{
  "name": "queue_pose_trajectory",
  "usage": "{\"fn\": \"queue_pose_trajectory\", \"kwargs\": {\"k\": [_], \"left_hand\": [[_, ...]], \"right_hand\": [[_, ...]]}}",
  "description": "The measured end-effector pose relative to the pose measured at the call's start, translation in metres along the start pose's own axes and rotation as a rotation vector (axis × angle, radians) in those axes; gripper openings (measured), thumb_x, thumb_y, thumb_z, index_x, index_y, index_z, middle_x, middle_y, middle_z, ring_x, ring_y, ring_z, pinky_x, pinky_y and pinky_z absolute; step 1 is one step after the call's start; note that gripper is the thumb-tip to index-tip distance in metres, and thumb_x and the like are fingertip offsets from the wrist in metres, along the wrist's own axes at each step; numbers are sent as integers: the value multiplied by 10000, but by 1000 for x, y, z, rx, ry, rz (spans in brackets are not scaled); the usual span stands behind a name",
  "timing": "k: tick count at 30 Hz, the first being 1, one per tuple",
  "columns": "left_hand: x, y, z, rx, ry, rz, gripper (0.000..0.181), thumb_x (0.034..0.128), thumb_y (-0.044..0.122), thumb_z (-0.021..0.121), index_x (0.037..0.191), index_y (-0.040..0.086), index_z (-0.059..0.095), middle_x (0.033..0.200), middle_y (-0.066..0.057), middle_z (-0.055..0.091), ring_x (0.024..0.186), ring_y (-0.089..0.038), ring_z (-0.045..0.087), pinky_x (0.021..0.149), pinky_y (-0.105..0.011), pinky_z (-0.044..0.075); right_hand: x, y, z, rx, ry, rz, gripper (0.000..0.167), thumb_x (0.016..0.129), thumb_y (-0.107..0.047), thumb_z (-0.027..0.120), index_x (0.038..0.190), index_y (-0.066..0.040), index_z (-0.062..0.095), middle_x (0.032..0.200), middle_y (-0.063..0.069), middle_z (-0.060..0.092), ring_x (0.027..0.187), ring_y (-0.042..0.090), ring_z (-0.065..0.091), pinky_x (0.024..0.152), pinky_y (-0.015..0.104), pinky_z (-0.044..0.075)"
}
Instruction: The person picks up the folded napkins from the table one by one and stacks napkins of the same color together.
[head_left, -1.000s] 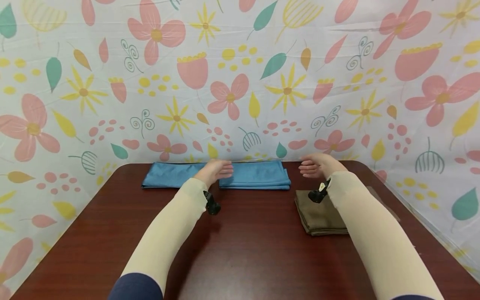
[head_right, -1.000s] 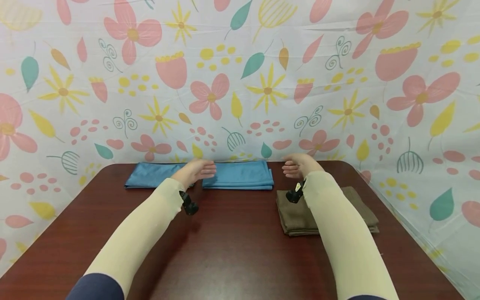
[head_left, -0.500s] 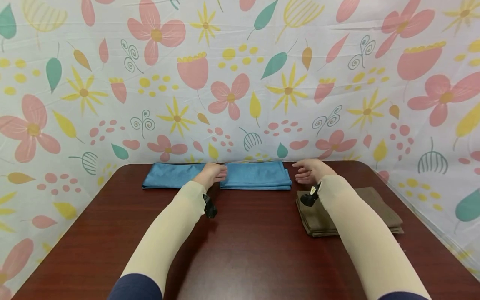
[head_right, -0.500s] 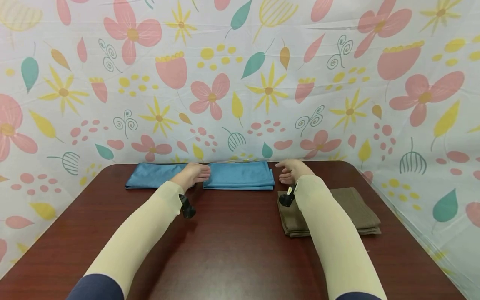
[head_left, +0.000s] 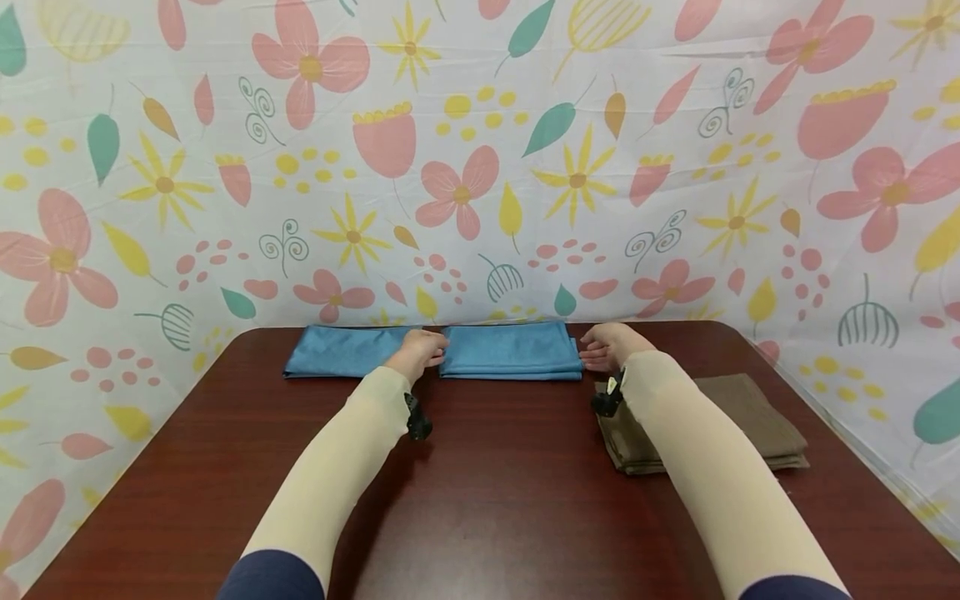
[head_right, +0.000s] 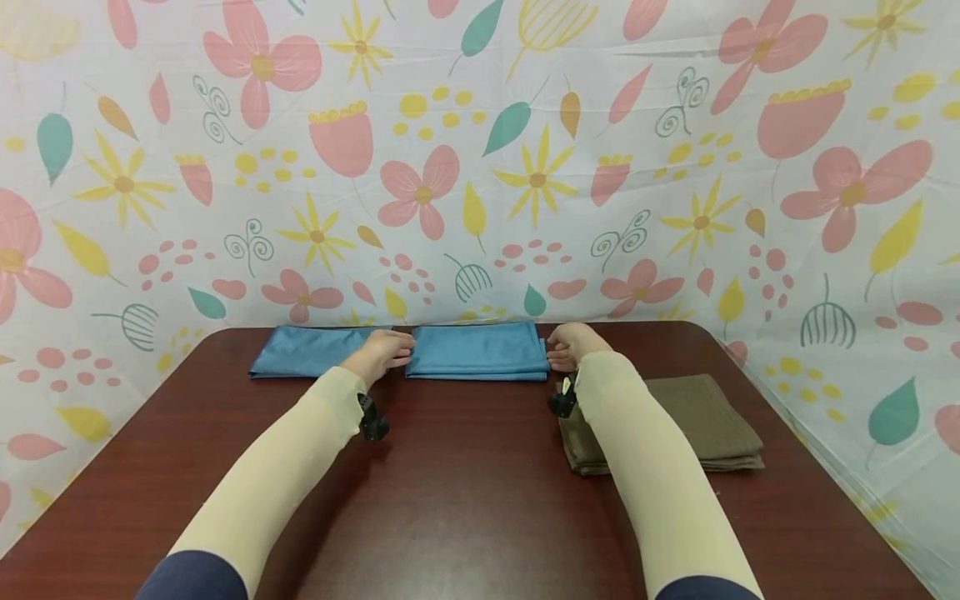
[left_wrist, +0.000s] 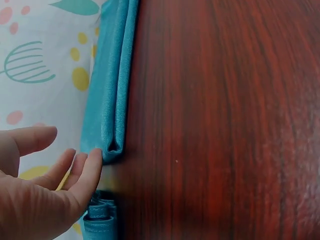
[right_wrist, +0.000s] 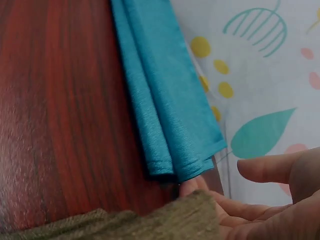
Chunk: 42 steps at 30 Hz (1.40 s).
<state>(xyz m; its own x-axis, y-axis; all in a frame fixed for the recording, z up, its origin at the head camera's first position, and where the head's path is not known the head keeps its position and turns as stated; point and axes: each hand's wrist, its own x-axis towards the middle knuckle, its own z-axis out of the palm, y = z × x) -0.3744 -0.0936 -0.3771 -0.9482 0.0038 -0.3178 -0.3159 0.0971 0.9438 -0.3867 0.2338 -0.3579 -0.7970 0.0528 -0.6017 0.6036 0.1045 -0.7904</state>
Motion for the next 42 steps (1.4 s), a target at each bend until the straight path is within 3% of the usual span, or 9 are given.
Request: {"fn": "queue_pose_trajectory", "kwargs": {"k": [6,12,18,21,23,26,30,34,42], "left_hand": [[3,-1,1,33,23,-7,454,971,22,548,1405,-46,437,1470,-200,398,1350,-331,422,1023,-331,486],[3,0,-2,116,22,-21,571,961,35,571,1468,-45,321,1433,-234,431,1263,-320,527,992,-326,508],[15,-2,0,226,64,-48,629,950,78,608,1485,-25,294,1385,-219,487,1187,-293,591,951,-316,531],[21,-3,3,275,80,-50,578,949,72,604,1454,-36,344,1373,-206,494,1167,-299,586,940,-331,537],[24,-3,5,296,91,-47,495,944,55,604,1395,-39,425,1320,-188,516,1080,-275,600,927,-334,542],[28,-4,8,322,108,-39,284,932,36,615,1208,-15,573,1155,-142,560,851,-200,583,877,-320,556],[29,-5,9,344,105,-27,157,936,45,614,1092,30,631,1093,-102,572,693,-142,498,766,-279,553],[28,-5,8,370,75,-21,376,963,78,583,1337,45,568,1315,-138,567,811,-170,515,716,-259,506],[27,-7,7,358,63,-33,451,952,63,594,1394,41,507,1496,-90,432,1213,-256,527,934,-356,519]], "right_hand": [[9,1,5,-103,5,-54,445,1012,-82,425,1433,48,366,1036,84,505,710,100,548,970,346,505],[10,0,14,-104,53,-107,508,1000,-41,453,1482,41,311,1387,172,429,976,185,545,1053,380,457],[14,-3,13,-99,39,-76,387,999,-54,485,1370,-5,386,920,39,458,561,85,410,618,216,459],[17,-4,11,-140,41,-55,422,1003,-89,488,1399,-14,363,1125,150,544,514,70,349,583,196,442],[16,-4,12,-141,50,-34,575,998,-102,500,1507,-22,245,1454,202,379,694,97,472,747,229,520],[14,-4,15,-140,51,-11,627,999,-113,498,1533,-20,182,1554,195,265,1010,174,495,979,323,488],[10,-4,20,-142,55,-15,440,1003,-101,493,1400,-8,328,1004,144,547,804,159,496,826,294,498],[24,-7,19,-276,39,-45,109,1004,-135,502,1011,-45,439,577,-19,314,467,84,294,577,237,380],[42,-8,16,-353,92,42,342,922,-202,657,1154,-27,476,748,23,388,536,107,366,549,226,444]]}}
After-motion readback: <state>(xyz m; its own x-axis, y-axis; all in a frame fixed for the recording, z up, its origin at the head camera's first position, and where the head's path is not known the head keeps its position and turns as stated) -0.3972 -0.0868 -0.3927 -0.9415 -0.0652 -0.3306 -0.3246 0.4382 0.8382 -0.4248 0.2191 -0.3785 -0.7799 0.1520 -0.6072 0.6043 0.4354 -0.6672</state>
